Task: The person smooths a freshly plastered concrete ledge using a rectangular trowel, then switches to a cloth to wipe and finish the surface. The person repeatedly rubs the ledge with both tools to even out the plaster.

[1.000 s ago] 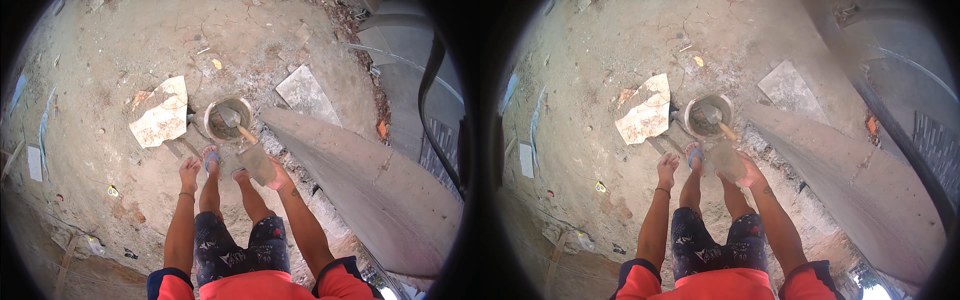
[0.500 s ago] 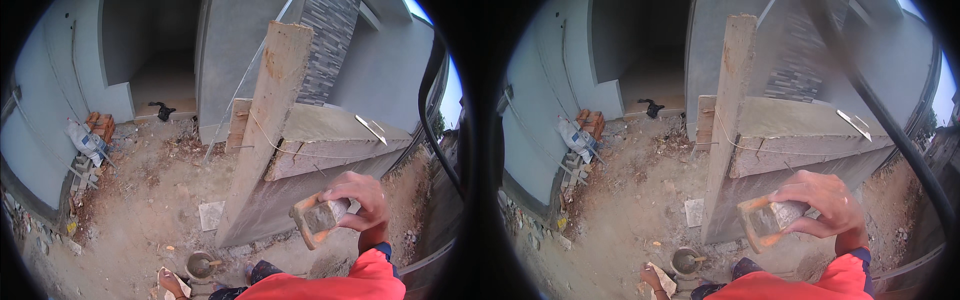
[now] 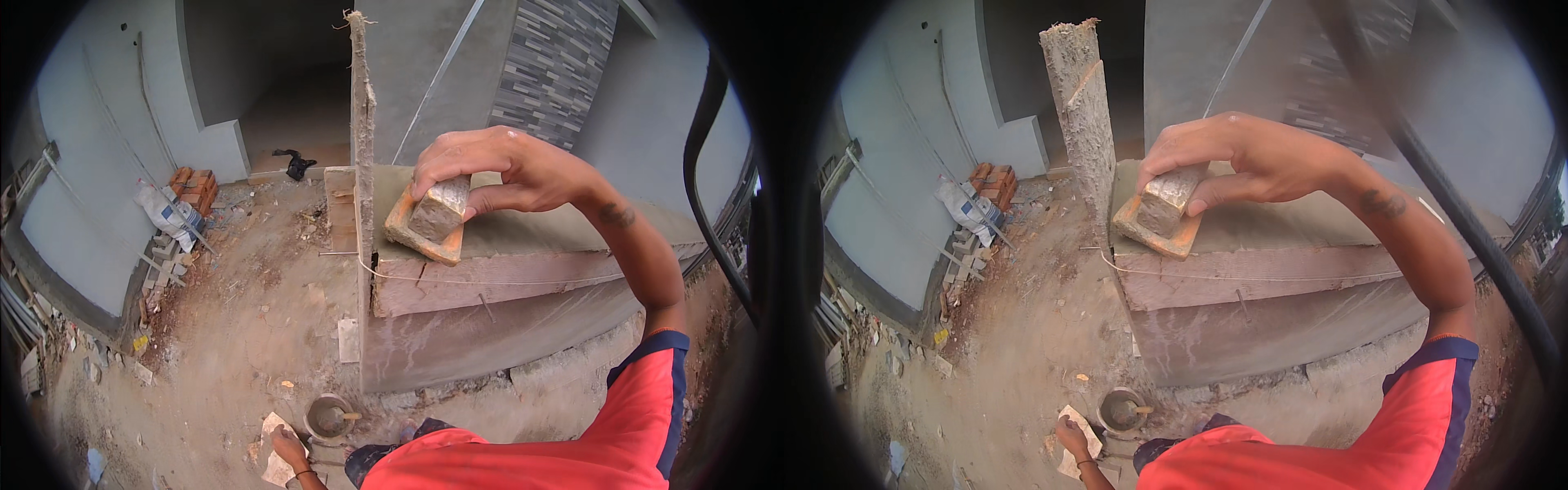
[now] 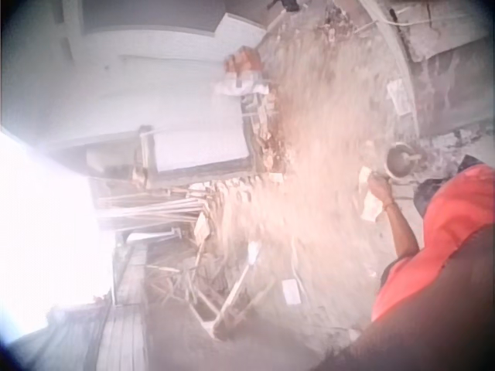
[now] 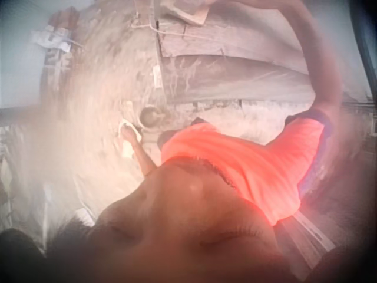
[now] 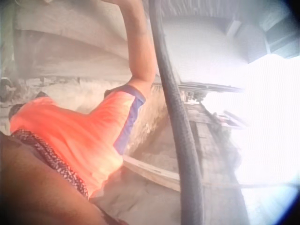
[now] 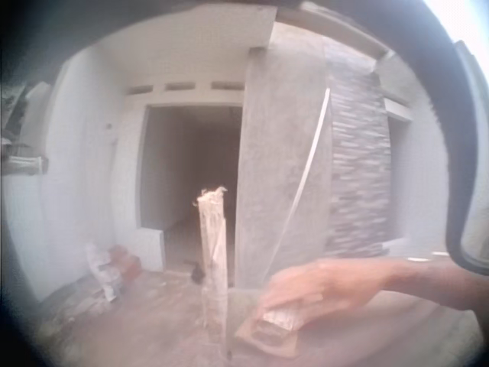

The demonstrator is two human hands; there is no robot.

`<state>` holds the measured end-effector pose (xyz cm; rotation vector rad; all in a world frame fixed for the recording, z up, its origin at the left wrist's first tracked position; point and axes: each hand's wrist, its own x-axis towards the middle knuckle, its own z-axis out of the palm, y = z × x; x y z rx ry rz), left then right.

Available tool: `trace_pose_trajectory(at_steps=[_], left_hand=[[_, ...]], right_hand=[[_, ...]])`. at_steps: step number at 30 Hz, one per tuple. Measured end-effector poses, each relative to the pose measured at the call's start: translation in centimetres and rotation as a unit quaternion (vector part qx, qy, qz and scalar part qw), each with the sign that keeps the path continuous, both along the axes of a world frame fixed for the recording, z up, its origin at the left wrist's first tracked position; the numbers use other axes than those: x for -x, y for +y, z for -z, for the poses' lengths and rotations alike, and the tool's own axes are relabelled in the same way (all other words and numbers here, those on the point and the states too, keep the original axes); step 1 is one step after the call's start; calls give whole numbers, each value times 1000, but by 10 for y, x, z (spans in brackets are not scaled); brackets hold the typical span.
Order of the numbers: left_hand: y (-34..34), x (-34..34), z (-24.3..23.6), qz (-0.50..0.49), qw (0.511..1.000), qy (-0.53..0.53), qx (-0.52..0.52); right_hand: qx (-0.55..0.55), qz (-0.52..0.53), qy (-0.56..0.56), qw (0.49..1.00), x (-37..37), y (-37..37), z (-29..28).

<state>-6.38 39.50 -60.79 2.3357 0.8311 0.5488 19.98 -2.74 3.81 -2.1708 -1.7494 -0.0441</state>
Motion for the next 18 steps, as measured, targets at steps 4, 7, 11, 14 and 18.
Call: trace_pose_trajectory(at_steps=[4, 7, 11, 14, 18], left_hand=[[-9, 71, 40, -33, 998, 56, 2], [-21, 110, 58, -47, 990, 136, 2], [-30, 129, 64, -95, 984, 140, 60], [-28, 119, 58, -76, 990, 96, 64], [-14, 83, 37, -23, 996, 43, 70]], right_hand=[[51, -20, 13, 998, -20, 4, -3], [124, -1, -3, 992, -25, -1, -14], [101, 82, -47, 990, -27, -12, -25], [45, 102, -33, 993, -27, -15, -23], [43, 77, 8, 996, -25, -10, -15]])
